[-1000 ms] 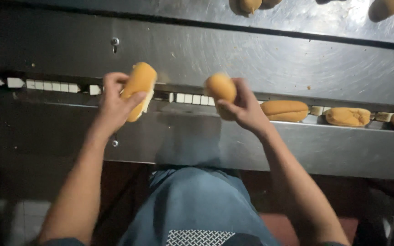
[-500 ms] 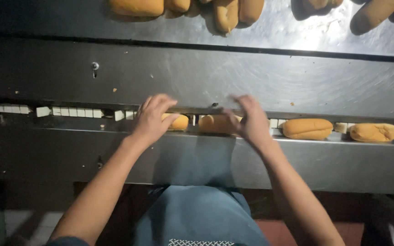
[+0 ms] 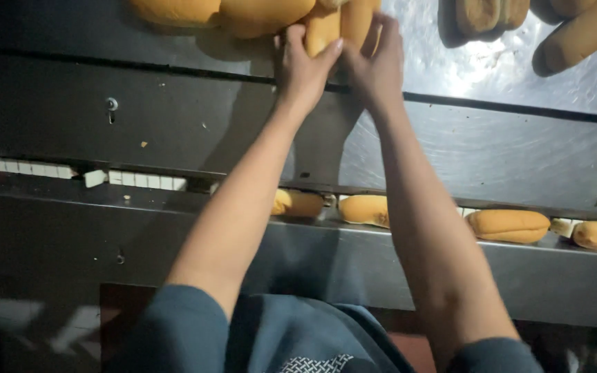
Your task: Placing bread rolls from a pile into slots on a moving conveyor belt in a bakery production area.
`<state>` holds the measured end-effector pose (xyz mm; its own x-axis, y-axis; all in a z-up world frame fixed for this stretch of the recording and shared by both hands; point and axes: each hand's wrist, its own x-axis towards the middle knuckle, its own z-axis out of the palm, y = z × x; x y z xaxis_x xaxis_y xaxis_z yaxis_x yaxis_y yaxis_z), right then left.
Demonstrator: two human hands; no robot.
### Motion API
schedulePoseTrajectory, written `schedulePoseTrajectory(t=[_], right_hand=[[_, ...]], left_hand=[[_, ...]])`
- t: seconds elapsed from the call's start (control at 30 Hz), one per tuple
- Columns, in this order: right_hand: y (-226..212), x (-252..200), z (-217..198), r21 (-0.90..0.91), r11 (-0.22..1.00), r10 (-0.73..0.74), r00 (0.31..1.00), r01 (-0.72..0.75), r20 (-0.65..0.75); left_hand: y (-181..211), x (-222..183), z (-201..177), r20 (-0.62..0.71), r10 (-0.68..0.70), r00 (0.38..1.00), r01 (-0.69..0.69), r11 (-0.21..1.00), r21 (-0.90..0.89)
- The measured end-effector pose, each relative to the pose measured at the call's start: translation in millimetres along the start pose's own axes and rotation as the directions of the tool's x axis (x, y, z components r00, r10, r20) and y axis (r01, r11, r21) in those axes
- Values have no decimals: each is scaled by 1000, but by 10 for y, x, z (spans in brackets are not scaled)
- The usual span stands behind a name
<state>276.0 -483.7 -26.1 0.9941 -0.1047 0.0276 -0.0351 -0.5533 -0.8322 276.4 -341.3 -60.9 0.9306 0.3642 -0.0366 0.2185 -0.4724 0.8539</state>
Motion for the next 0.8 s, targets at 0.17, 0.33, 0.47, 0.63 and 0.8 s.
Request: schedulePoseTrajectory(t=[0.17,0.33,0.47,0.63,0.8], right_hand=[[-150,-1003,-9,239,949,163,969,-206,186],[-264,-1706,-219,474,775,347,908,-419,235],[-525,-2093,-285,352,863,217,895,-363,390],[-990,-2298,-67,84,995,-11,781,-53,624],[-618,-2304,314,-349,860,5,678,372,735]], left_hand=[[-437,-609,-651,167,-88,982,159,865,-476],[-1015,-844,-2561,393,-243,887,441,698,-564],[-1590,-943,-3927,378,-311,872,456,797,-396],[-1621,-888,-4505,495,-365,789,490,859,-147],[-1578,-761,-4262,574,-356,738,295,934,200]])
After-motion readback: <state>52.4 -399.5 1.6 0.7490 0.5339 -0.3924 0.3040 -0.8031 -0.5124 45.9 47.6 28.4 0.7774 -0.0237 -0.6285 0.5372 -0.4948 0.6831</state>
